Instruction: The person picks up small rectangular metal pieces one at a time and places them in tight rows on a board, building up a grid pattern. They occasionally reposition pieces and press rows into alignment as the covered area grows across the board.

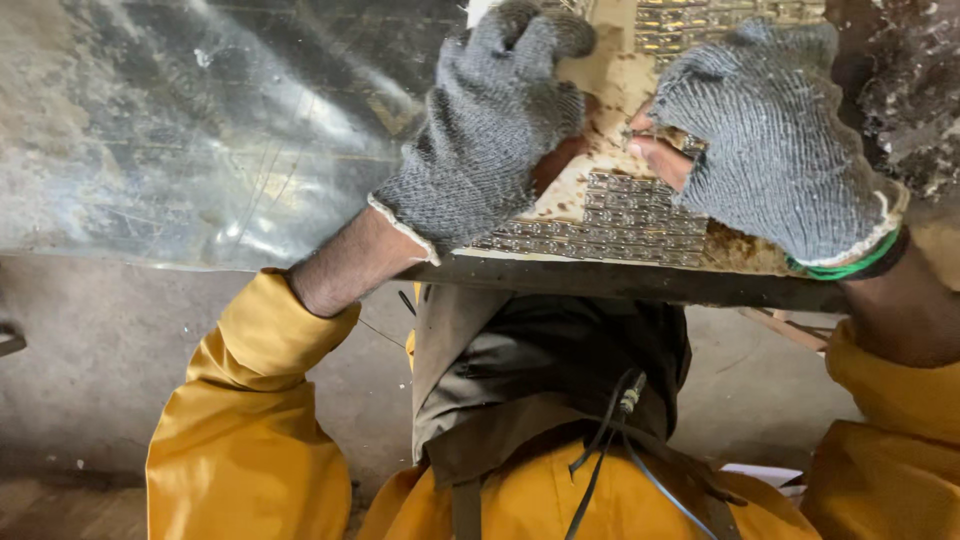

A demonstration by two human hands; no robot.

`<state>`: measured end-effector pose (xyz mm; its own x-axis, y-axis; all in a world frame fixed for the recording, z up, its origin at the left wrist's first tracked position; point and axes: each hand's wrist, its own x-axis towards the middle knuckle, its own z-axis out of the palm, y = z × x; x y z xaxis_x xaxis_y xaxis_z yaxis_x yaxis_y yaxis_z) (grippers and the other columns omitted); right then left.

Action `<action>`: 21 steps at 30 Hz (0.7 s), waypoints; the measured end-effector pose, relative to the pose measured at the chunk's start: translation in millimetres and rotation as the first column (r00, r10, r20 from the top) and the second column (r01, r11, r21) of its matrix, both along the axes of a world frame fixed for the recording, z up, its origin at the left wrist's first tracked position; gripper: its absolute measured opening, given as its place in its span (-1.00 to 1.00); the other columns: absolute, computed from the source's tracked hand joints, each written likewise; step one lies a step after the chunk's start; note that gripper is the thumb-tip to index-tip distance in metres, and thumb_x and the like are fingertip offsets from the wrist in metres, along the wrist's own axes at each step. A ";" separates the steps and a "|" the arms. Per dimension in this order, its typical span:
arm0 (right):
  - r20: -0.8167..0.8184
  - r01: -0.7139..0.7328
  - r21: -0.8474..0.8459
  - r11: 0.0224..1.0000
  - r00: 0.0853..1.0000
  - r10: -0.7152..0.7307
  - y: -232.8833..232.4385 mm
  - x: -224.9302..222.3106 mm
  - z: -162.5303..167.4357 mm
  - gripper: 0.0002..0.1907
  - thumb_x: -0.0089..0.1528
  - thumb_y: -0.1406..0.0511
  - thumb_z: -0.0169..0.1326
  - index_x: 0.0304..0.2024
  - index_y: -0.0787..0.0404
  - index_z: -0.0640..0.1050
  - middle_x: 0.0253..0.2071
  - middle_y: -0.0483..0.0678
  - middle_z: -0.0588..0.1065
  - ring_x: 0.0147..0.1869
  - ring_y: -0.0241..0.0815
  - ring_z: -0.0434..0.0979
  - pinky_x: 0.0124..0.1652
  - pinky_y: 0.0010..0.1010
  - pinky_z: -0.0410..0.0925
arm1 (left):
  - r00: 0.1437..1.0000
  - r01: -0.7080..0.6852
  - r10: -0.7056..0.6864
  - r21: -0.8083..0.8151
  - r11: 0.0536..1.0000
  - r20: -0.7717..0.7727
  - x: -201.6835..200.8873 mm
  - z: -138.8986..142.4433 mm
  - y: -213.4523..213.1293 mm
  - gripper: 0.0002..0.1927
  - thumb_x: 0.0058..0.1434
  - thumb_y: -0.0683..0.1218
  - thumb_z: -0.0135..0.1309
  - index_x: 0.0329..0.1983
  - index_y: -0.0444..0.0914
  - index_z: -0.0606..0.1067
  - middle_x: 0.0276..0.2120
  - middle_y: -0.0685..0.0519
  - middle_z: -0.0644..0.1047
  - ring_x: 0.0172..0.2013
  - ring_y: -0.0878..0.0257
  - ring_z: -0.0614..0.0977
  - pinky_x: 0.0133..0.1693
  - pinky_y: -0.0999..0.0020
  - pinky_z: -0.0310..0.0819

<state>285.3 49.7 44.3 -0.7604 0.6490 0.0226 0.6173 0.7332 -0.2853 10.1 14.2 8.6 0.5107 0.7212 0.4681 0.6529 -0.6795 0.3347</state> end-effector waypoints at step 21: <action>-0.296 -0.048 -0.202 0.978 0.955 -0.015 -18.7 -4.0 12.1 -0.70 0.40 0.24 0.15 0.12 0.25 0.62 -0.28 -0.06 0.60 -0.34 -0.32 0.54 -0.39 -0.49 0.37 | 0.932 0.175 -0.076 -0.258 0.950 0.353 16.2 11.4 0.8 -0.83 0.33 0.02 0.36 -0.17 -0.15 0.70 -0.21 0.08 0.63 -0.18 0.11 0.67 -0.05 0.17 0.52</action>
<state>281.4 31.0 56.4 -0.7504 0.6509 0.1150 0.4711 0.6487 -0.5977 26.3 15.1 20.0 0.4543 0.7882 0.4152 0.3840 -0.5938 0.7070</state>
